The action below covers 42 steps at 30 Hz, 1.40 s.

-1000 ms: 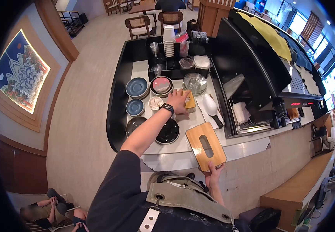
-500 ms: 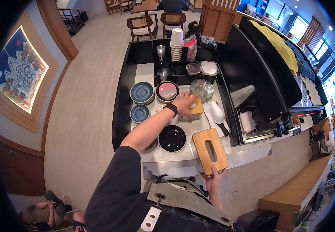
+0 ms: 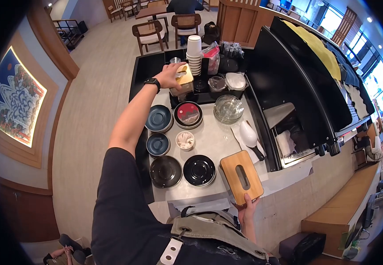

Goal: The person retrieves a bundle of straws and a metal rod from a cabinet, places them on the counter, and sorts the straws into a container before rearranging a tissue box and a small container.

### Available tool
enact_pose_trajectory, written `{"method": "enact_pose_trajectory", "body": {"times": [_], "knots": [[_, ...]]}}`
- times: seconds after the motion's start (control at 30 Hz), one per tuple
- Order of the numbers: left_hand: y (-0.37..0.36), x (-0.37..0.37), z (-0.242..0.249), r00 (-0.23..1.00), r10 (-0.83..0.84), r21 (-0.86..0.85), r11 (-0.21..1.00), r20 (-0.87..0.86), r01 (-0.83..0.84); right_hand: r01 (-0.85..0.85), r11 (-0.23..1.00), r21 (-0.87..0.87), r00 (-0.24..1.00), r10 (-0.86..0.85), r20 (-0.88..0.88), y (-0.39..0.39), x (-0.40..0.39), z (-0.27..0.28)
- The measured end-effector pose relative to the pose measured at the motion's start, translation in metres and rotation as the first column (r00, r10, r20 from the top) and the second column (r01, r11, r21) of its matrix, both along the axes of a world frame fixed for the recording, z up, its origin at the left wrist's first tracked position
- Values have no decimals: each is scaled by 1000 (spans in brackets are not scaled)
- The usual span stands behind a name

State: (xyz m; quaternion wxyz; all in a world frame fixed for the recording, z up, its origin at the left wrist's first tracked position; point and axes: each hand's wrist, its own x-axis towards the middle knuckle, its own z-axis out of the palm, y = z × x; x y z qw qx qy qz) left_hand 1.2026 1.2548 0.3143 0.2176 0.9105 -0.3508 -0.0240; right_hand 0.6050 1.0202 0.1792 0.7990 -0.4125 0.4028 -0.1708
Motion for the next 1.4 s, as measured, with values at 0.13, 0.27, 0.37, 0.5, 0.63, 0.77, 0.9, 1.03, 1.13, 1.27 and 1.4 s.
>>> {"method": "enact_pose_trajectory", "body": {"times": [0.13,0.27,0.37,0.5,0.63,0.77,0.9,1.03,1.13,1.27,1.4], "knots": [[-1,18,-15,998,-47,8,999,-41,47,-1,1000,6,1000,1,-9,2,1,1],[-6,21,-23,996,-74,51,996,-50,76,19,999,42,1000,-19,3,2,7,17],[-9,23,-22,993,-68,83,994,-94,76,22,998,60,1000,-22,5,-1,5,9],[-9,28,-27,991,-67,81,994,-116,77,0,1000,-8,1000,0,-12,-1,2,-3],[-9,39,-39,993,-100,78,991,-65,105,36,999,20,999,-36,-6,2,4,9],[-8,46,-45,992,-97,102,989,-75,105,51,997,52,999,-51,1,1,5,9],[-11,34,-36,986,-78,98,991,-150,93,42,998,55,999,-44,24,3,4,9],[-12,29,-35,997,-31,150,988,-68,41,47,998,43,998,-49,34,1,4,3],[-23,-12,-16,968,-13,206,978,250,-40,49,998,49,999,-49,-4,2,6,12],[-70,-93,16,976,-184,-39,981,119,190,37,998,50,999,-38,33,0,2,1],[-139,-178,-22,967,-252,154,955,-25,253,-2,1000,7,1000,3,-29,-3,-3,-5]]}}
